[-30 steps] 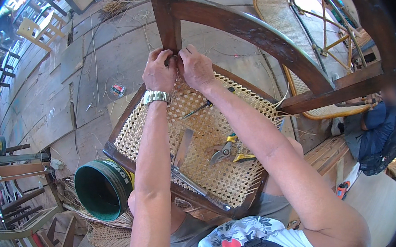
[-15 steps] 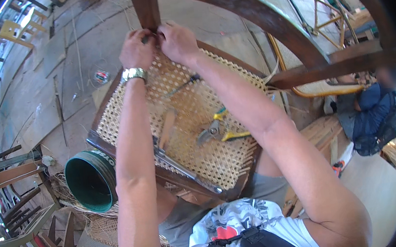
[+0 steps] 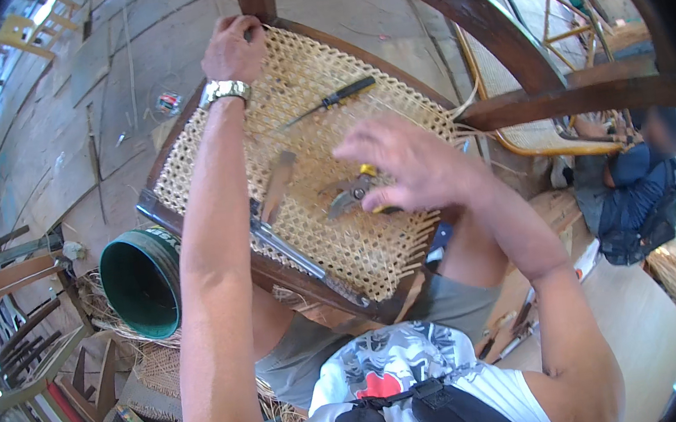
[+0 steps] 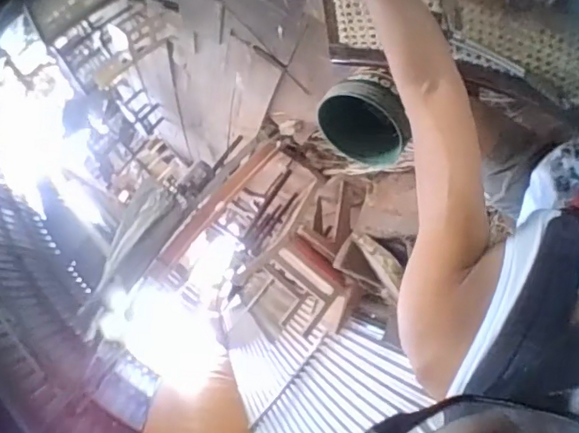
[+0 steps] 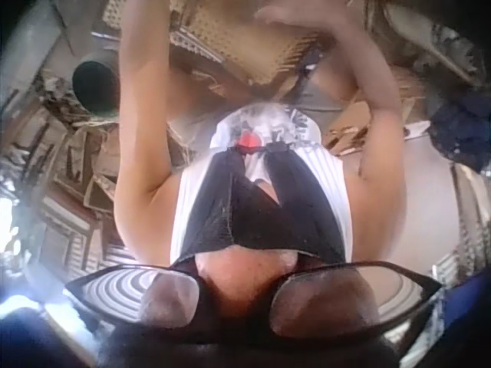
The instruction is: Repairing or reweaving the cane seat of a wooden chair using pliers and mallet.
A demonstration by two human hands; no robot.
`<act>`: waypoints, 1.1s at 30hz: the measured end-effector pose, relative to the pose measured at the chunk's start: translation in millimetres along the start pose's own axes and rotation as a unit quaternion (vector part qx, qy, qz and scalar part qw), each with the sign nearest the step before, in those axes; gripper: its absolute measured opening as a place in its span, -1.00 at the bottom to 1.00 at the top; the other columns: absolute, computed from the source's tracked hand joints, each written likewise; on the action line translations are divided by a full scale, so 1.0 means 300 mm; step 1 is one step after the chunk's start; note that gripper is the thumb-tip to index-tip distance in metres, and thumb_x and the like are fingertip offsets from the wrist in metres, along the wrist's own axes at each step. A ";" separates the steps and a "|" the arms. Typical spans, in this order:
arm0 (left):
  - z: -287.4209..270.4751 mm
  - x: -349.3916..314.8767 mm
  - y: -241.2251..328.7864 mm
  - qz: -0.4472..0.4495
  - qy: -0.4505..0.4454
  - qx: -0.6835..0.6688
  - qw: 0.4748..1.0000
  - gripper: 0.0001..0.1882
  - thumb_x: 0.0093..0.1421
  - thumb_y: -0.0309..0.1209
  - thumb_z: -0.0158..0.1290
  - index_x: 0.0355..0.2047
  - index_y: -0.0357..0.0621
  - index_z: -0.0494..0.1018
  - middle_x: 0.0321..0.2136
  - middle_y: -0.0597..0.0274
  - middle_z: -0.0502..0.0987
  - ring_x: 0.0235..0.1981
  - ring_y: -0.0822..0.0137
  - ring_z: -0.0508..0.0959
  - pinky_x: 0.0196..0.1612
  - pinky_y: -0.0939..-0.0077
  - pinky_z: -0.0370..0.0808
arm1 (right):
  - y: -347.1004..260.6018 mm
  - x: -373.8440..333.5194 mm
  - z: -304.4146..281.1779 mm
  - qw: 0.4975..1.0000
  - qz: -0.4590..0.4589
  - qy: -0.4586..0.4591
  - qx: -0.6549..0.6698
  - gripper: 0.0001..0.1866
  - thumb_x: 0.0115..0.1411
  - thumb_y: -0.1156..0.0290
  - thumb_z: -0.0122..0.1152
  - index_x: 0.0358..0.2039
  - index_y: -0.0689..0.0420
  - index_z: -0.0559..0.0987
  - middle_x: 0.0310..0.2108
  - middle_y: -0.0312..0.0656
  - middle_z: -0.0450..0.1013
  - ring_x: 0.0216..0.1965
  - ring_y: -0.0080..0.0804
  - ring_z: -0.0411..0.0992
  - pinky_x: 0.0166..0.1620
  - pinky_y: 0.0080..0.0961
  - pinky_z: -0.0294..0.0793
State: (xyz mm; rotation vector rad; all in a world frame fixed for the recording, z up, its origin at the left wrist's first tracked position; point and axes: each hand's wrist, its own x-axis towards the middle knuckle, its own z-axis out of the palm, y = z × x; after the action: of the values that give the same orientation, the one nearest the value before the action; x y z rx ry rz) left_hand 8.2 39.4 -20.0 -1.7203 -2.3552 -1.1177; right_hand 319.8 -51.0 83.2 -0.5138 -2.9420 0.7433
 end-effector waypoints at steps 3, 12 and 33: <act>-0.018 -0.022 0.026 -0.057 -0.044 -0.017 0.997 -0.72 0.21 -0.06 0.13 -0.14 0.21 0.66 -0.05 0.24 0.60 0.00 0.04 0.60 0.03 0.21 0.52 | -0.028 -0.018 0.045 0.998 -0.036 -0.041 -0.027 -0.19 -0.03 0.12 0.55 0.23 0.04 0.43 0.14 -0.06 0.36 0.23 -0.06 0.31 0.37 -0.02 0.18; -0.023 -0.017 0.010 -0.038 -0.007 -0.087 0.996 -0.74 0.17 -0.15 0.20 -0.18 0.10 0.67 -0.14 0.17 0.64 -0.09 0.09 0.63 -0.01 0.24 0.55 | -0.038 -0.047 0.125 0.995 -0.064 -0.005 -0.081 -0.26 0.01 0.24 0.49 0.23 0.00 0.44 0.21 -0.05 0.30 0.33 -0.08 0.23 0.42 0.23 0.04; -0.008 -0.024 -0.014 -0.026 -0.028 0.001 0.999 -0.63 0.19 0.00 0.21 -0.19 0.04 0.69 -0.04 0.22 0.63 -0.02 0.10 0.62 0.07 0.28 0.52 | 0.014 -0.120 0.090 0.992 0.021 -0.061 -0.109 0.08 -0.22 0.15 0.66 0.35 -0.06 0.33 0.22 -0.13 0.30 0.31 -0.14 0.25 0.40 0.28 0.03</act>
State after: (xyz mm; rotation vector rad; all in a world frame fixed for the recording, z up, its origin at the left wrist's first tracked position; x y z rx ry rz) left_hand 6.7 31.6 -23.4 -1.7213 -2.4452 -1.0879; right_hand 351.2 -71.6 58.1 -0.5656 -3.1557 0.4754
